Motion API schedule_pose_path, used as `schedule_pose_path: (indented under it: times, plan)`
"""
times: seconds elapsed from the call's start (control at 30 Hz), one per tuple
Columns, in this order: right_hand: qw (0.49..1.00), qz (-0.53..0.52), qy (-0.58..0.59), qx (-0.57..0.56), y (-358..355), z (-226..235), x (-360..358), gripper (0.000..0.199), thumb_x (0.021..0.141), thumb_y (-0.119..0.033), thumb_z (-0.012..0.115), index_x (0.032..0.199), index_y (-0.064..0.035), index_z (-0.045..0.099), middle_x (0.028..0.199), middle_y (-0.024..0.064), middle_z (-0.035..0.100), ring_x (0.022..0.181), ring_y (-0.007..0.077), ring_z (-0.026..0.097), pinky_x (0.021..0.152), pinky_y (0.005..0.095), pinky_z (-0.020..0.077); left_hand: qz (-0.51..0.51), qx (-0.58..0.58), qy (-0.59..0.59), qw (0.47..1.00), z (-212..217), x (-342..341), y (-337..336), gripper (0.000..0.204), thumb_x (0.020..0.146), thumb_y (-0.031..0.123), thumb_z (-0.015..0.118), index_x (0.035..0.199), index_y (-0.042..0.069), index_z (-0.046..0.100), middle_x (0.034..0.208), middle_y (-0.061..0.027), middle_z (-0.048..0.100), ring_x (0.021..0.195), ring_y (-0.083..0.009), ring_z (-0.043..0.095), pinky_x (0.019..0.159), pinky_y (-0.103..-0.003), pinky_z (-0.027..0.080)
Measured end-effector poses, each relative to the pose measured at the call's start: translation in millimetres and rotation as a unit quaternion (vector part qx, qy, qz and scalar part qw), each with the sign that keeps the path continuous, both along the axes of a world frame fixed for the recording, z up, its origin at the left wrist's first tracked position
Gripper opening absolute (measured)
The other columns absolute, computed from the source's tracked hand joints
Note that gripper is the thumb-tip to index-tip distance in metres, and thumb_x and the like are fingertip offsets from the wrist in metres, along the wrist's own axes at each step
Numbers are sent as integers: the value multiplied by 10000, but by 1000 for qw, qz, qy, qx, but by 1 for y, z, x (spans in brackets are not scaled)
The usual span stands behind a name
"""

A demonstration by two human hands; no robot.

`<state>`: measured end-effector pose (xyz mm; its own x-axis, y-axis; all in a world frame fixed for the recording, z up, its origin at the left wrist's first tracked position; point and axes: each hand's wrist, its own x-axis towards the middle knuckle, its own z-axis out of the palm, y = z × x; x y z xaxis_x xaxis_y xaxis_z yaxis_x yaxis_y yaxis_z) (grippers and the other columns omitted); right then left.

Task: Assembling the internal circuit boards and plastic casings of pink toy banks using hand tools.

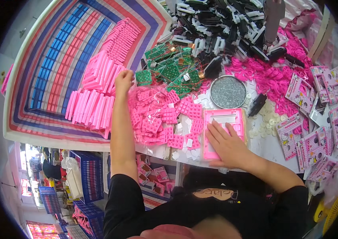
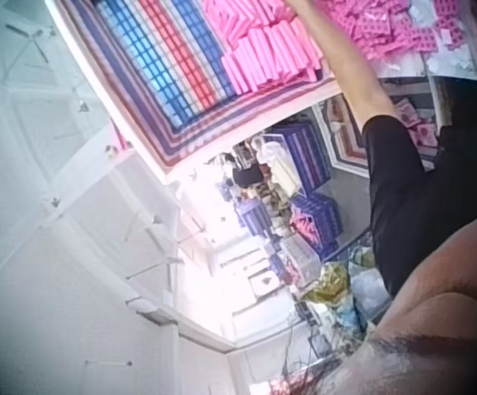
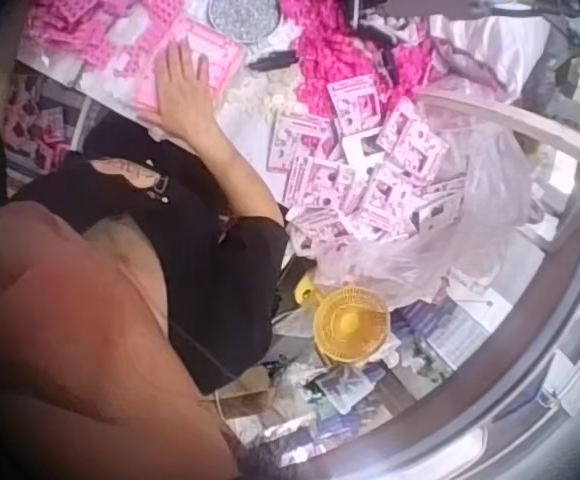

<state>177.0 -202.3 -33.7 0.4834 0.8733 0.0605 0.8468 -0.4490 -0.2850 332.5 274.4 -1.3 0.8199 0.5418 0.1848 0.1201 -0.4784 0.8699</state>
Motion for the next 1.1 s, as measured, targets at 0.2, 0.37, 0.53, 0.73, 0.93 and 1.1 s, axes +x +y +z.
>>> schedule_pose_path:
  times: [0.2, 0.37, 0.53, 0.73, 0.93, 1.1]
  plan:
    - [999, 26, 0, 21, 13, 3, -5, 1016, 793, -618, 708, 1471, 65, 383, 1566, 247, 340, 1493, 370, 276, 1174, 580, 255, -26, 144, 347, 926, -23, 22, 75, 522, 767, 229, 826, 1175, -65, 689, 964, -151, 743, 804, -217, 712, 711, -356, 549]
    - [1000, 9, 1, 3, 1, 3, -2, 1004, 800, -625, 696, 1477, 48, 386, 1560, 236, 353, 1492, 373, 277, 1168, 585, 272, -39, 54, -71, 995, 31, 20, 9, 192, 873, 134, 750, 996, 1, 686, 870, -67, 703, 793, -165, 684, 682, -299, 537]
    - [1000, 12, 12, 3, 7, 7, 1, 974, 809, -602, 705, 1478, 34, 395, 1552, 238, 358, 1491, 376, 274, 1168, 587, 269, 21, -136, -362, 922, 79, -12, -30, 191, 1009, 96, 582, 1171, -4, 582, 1047, -98, 676, 919, -166, 672, 824, -344, 589]
    - [951, 64, 144, 265, 5, 32, 19, 763, 855, -406, 747, 1461, -40, 461, 1511, 183, 434, 1377, 346, 438, 1131, 519, 348, -106, 40, -301, 947, 102, -72, -121, 195, 1044, 81, 500, 1222, 16, 542, 1113, -132, 627, 814, -200, 645, 744, -290, 543]
    - [434, -18, 732, 525, 52, 57, 25, 454, 935, -180, 693, 1338, -31, 545, 1248, 77, 623, 1165, 164, 586, 923, 340, 515, -240, 375, -269, 854, 57, -162, -228, 276, 898, -14, 617, 1170, 34, 616, 1277, -116, 511, 991, -174, 582, 751, -266, 491]
    - [641, -89, 632, 427, 25, 59, 44, 266, 953, -193, 671, 1143, -12, 623, 988, 42, 673, 915, 112, 645, 812, 297, 529, -295, -278, -114, 907, 33, -222, -265, 438, 889, -19, 628, 1319, -17, 547, 1307, -123, 541, 1071, -216, 602, 904, -328, 494]
